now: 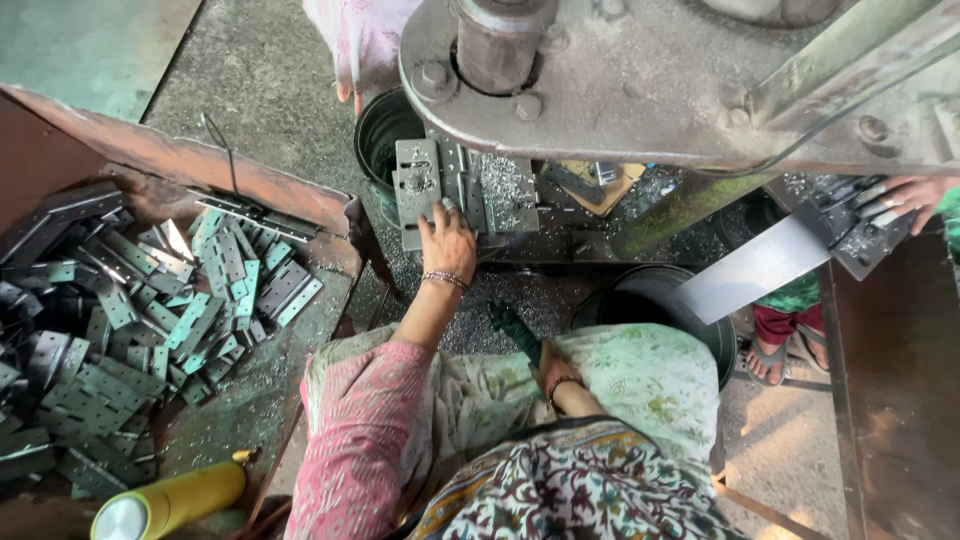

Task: The person sits at a manual press machine, repeatedly placing small metal plates into the die, operating the press with a lever, and removing the finished pieces into a nearby bin. The person handles the metal plates one at a time throughout the clip.

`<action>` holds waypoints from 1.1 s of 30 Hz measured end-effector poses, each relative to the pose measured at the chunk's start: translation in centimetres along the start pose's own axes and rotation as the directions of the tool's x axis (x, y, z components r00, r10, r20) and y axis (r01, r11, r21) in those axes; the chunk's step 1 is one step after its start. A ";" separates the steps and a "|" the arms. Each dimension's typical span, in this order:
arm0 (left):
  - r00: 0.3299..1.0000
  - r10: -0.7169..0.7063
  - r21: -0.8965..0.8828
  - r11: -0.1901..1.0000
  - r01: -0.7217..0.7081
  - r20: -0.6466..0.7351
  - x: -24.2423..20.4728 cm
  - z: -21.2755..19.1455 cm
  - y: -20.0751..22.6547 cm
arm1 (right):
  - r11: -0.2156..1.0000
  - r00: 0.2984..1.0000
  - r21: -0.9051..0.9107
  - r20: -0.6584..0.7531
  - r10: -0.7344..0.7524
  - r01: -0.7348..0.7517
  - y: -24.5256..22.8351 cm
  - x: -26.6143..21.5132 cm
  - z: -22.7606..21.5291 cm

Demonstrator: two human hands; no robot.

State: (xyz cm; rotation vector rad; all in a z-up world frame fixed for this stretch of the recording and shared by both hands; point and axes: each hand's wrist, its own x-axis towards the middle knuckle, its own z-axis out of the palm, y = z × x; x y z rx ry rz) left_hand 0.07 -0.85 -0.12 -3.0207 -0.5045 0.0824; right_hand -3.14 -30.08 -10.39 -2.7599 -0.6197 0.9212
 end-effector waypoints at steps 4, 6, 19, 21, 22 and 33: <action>0.998 -0.030 -0.038 0.999 0.028 -0.063 -0.2 0.3 -0.1 | 1.000 1.000 0.009 -0.005 0.027 -0.027 1.2 0.2 1.2; 0.993 -0.052 -0.094 0.995 0.043 -0.102 -0.6 -0.2 -0.3 | 1.000 1.000 0.012 -0.017 0.010 -0.010 1.1 -0.2 0.6; 0.994 -0.089 -0.096 0.991 0.095 0.061 2.8 -1.2 -1.3 | 1.000 0.999 -0.021 -0.033 -0.020 0.019 0.6 -1.7 -1.9; 0.995 -0.098 -0.114 0.989 0.099 0.011 2.9 -0.8 -1.3 | 0.999 0.999 0.029 -0.044 0.020 -0.019 0.8 -1.6 -1.0; 0.995 -0.095 -0.102 0.990 0.096 0.011 2.8 -0.6 -1.4 | 0.998 0.998 0.056 -0.047 0.040 -0.038 0.8 -1.8 -0.7; 0.997 -0.076 -0.007 0.997 0.076 0.008 2.5 0.8 -0.6 | 0.994 0.997 -0.103 -0.070 -0.029 0.022 -0.7 -3.9 -6.4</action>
